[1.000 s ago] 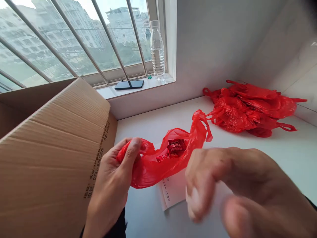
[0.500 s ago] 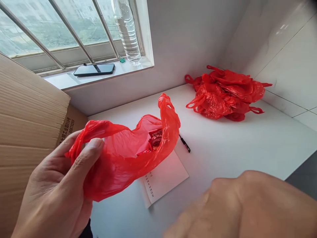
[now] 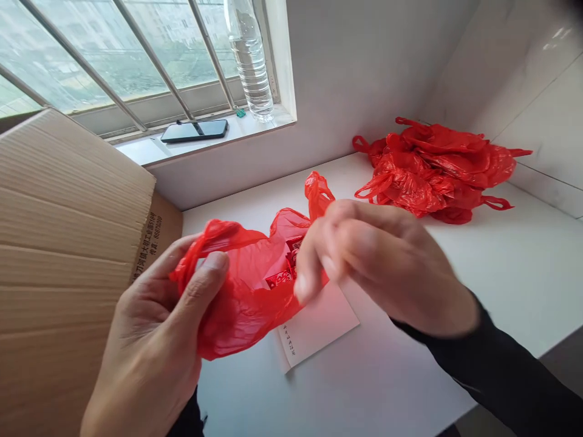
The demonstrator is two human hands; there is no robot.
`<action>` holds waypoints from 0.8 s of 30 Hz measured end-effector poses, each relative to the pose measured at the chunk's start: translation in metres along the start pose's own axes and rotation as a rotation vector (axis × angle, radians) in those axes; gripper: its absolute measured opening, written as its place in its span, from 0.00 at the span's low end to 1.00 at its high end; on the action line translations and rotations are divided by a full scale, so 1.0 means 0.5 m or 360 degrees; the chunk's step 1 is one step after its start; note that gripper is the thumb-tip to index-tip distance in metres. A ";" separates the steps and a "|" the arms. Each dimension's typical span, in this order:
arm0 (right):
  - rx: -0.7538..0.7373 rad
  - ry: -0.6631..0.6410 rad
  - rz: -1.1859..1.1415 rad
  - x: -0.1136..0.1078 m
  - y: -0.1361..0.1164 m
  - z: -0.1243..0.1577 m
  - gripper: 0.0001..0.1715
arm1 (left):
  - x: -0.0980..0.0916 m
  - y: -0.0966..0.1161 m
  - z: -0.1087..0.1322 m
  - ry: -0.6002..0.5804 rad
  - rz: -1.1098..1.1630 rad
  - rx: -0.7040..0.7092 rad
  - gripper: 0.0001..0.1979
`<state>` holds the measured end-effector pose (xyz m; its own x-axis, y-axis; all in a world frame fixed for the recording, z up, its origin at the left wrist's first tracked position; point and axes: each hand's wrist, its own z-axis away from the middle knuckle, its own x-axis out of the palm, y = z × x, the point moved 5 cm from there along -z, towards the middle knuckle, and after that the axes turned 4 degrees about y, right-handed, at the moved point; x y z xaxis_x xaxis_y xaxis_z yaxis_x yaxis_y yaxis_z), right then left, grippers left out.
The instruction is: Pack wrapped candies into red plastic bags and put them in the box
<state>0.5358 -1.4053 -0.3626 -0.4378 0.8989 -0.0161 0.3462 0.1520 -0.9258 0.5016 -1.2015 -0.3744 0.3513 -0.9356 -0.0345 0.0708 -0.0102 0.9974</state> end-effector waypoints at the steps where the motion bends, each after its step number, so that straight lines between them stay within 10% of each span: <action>1: 0.0027 0.0022 -0.0031 -0.003 0.019 -0.021 0.18 | 0.004 -0.002 0.003 -0.0089 -0.0039 -0.0023 0.20; 10: 0.0413 -0.0660 0.1707 0.034 0.206 -0.041 0.09 | 0.038 0.006 0.018 -0.0485 -0.0437 0.0051 0.18; 24: 0.0425 -0.0378 0.1871 0.021 0.217 -0.057 0.14 | 0.013 0.005 0.014 -0.0308 -0.0628 0.0036 0.25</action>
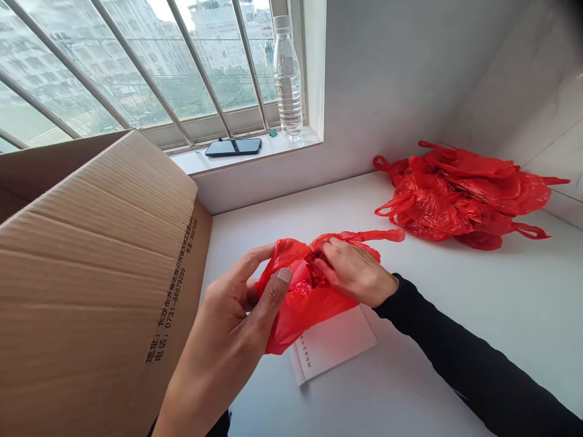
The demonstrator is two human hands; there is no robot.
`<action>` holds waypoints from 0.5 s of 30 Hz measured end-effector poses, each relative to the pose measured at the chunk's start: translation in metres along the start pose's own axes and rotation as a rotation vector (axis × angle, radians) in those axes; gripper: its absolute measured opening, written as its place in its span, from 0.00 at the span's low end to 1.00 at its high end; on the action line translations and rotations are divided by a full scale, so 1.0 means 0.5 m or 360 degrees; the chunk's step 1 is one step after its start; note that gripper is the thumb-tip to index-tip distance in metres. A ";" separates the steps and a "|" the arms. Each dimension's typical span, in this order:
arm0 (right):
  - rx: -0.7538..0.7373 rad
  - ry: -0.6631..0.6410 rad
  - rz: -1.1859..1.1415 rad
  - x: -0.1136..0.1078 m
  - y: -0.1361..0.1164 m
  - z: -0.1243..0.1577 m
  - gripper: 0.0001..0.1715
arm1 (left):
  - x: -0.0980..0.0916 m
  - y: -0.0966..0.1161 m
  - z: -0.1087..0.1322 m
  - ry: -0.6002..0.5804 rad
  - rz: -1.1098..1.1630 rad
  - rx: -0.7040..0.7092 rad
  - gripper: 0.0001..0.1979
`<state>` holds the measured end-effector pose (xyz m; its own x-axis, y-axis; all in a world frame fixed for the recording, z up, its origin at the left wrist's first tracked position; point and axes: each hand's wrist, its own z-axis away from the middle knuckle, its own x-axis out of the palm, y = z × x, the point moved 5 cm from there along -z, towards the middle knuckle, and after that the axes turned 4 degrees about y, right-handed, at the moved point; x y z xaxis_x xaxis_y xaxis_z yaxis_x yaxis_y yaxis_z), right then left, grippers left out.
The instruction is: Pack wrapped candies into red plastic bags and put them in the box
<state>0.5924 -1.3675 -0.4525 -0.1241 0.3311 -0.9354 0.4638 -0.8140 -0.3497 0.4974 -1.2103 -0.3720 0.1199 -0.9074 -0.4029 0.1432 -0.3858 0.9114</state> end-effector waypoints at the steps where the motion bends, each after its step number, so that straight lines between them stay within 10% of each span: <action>1: -0.0013 0.0002 -0.0034 -0.002 0.001 0.001 0.13 | -0.005 0.001 0.000 0.0057 -0.0028 0.0043 0.26; 12: -0.0196 -0.0232 -0.0044 0.013 -0.002 0.016 0.10 | 0.002 0.005 0.019 0.0025 -0.0080 -0.0087 0.27; 15: -0.0350 -0.0361 -0.0086 0.034 -0.011 0.023 0.22 | 0.001 0.006 0.019 0.0078 -0.0085 -0.0089 0.25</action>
<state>0.5778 -1.3627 -0.4671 -0.3348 0.2361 -0.9123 0.6268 -0.6671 -0.4026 0.4884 -1.2133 -0.3687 0.1584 -0.8758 -0.4559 0.2054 -0.4224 0.8828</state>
